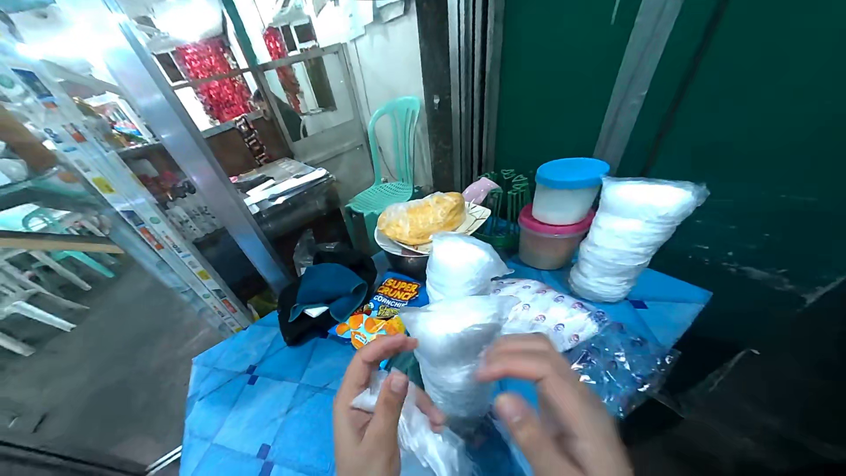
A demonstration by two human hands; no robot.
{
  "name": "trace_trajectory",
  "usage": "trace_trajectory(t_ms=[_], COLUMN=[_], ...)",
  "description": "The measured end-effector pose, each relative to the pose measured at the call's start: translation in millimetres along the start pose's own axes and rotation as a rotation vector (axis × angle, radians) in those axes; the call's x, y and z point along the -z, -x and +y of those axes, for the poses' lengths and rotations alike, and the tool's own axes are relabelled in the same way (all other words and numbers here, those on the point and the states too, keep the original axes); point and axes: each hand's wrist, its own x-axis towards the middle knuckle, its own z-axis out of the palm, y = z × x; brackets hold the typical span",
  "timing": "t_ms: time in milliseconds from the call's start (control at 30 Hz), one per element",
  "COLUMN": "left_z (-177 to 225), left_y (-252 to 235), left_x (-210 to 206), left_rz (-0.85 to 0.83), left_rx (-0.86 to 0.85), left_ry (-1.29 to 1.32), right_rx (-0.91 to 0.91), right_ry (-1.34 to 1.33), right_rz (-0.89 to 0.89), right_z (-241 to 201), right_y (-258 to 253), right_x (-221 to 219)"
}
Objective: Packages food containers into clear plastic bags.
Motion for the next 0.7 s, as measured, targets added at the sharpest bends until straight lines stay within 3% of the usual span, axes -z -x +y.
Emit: trace_trajectory(t_ms=[100,200,400,700], left_z=[5.7,5.6,17.3,21.0], left_y=[4.8,8.8,15.4,18.5], left_x=[-13.9,-18.5,-28.5,-21.8], left_rz=[0.007,-0.019,-0.076,-0.079], left_rx=[-0.087,-0.125,-0.035,0.061], left_ry=[-0.072,-0.091,-0.147,-0.097], right_rx=[-0.004,0.019,-0.036,-0.024], right_ry=[0.038,0.050,0.096,0.159], right_rz=[-0.184,-0.098,0.047,0.018], right_z=[-19.4,-17.7,-6.0,-9.7], right_y=[-1.9,-0.7,-1.1,-0.9], right_x=[-11.4,-14.2,1.6,17.0])
